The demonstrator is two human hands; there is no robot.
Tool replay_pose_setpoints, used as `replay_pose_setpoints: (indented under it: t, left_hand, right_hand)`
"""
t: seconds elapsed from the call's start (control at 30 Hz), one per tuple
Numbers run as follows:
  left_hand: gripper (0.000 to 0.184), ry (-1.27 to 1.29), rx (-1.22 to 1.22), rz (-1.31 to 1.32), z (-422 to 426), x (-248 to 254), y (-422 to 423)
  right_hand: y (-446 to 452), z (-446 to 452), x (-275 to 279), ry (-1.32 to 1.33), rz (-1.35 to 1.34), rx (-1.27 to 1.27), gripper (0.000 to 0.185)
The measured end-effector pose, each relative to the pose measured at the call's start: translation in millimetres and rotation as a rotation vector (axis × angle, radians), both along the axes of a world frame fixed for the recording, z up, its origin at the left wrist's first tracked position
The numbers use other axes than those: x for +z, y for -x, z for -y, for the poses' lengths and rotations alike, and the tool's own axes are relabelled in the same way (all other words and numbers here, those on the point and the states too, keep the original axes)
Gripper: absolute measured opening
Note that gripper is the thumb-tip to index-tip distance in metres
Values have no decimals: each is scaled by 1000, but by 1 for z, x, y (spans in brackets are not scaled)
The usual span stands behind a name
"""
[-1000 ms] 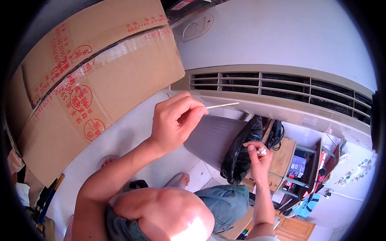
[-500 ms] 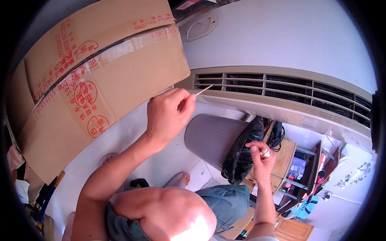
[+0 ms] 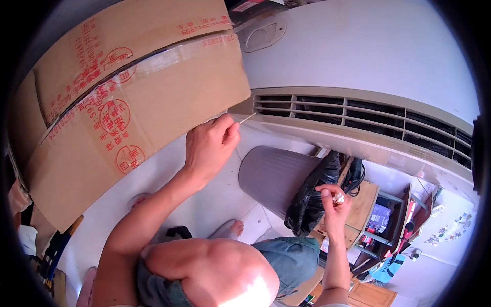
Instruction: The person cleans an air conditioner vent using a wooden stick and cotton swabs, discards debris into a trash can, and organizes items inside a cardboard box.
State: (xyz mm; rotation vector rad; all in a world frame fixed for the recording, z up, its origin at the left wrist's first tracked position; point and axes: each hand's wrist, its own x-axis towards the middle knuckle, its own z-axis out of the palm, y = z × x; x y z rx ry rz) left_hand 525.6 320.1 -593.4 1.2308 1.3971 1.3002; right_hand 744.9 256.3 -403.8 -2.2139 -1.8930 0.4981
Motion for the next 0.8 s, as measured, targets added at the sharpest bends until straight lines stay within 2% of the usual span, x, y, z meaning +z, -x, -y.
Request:
replay_pose_setpoints:
  t: [0.2,0.3,0.4,0.5,0.73,0.8]
  left_hand:
    - [21,-173,0,-155,-17,2,-4]
    - [22,-125,-80,-271,-27,0,-12]
    - [23,-249,49,-213,-35,-2,-22]
    - [20,-90,-26,51,-13,7,-17]
    - [19,-50,36,17,-3,-7,-10]
    - [18,-80,19,-137,-11,-6,-6]
  right_hand:
    - [3,-1,0,12,11,10,12]
    - [2,-1,0,7,2,8,12]
    - [0,0,-2,-1,5,27,12]
    - [0,0,2,12,9,4,12]
    - [-4,1,-7,3,-8,15,13]
    - [-3,-1,-7,13,-7,1,13]
